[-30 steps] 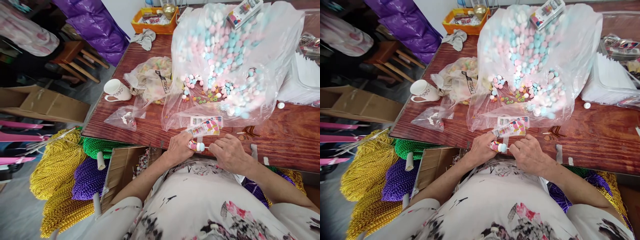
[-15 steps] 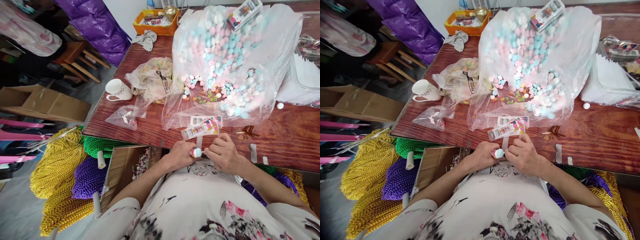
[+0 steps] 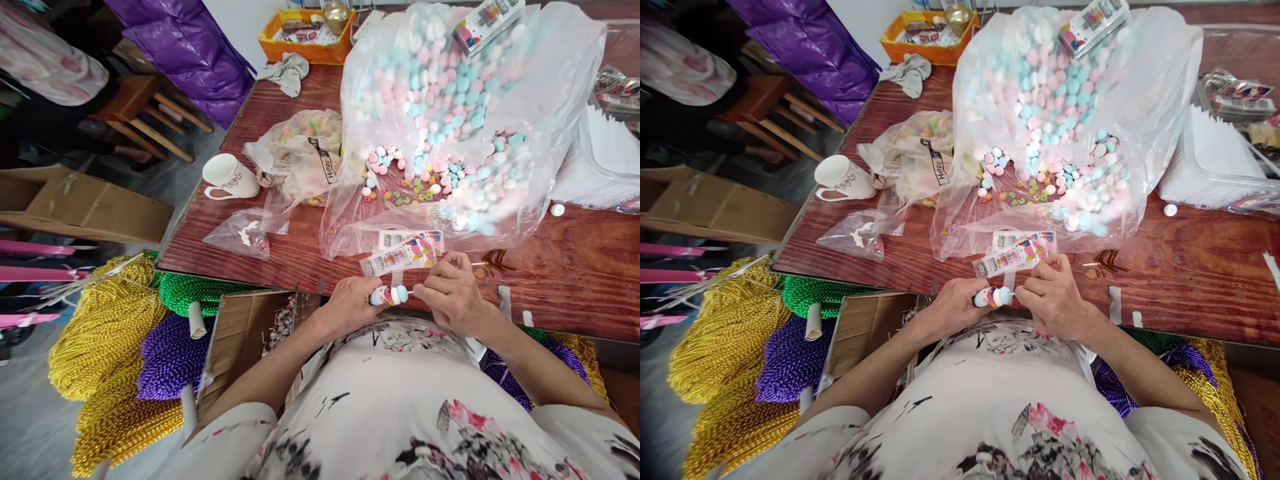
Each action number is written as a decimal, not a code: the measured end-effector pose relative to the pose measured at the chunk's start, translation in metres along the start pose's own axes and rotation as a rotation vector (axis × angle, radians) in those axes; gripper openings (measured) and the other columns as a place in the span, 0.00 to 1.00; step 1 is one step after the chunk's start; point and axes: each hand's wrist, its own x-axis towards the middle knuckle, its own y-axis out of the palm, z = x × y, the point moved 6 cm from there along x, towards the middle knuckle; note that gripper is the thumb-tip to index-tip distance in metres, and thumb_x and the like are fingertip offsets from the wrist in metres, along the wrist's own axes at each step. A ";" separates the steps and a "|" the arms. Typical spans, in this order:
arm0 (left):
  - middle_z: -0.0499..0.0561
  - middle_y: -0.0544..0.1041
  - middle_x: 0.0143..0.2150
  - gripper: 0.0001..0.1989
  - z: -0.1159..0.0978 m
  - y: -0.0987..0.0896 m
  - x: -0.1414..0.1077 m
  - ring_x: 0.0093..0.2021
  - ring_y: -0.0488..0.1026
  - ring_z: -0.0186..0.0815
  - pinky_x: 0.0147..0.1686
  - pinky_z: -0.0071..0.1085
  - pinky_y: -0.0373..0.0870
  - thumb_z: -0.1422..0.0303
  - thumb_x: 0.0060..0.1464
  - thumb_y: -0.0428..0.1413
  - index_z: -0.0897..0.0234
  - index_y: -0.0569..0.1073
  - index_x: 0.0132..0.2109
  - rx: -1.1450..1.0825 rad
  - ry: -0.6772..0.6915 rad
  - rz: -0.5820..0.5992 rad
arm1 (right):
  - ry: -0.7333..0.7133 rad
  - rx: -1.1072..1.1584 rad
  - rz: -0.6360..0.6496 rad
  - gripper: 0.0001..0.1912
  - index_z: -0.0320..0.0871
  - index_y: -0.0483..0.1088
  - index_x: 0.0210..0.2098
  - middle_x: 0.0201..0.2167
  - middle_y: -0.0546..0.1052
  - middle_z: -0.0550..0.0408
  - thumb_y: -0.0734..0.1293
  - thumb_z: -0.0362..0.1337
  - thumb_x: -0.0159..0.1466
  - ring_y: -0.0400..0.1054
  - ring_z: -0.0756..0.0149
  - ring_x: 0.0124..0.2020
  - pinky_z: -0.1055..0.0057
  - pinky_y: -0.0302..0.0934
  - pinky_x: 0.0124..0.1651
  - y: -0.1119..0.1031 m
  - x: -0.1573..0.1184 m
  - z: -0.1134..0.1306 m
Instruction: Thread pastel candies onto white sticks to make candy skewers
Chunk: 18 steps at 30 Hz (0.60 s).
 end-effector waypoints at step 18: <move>0.49 0.71 0.26 0.09 0.002 -0.006 -0.027 0.26 0.66 0.34 0.29 0.32 0.58 0.67 0.61 0.52 0.63 0.67 0.31 0.306 0.433 -0.567 | 0.226 0.326 0.094 0.10 0.42 0.69 0.32 0.25 0.73 0.56 0.61 0.30 0.69 0.61 0.66 0.30 0.63 0.49 0.41 0.012 -0.011 -0.017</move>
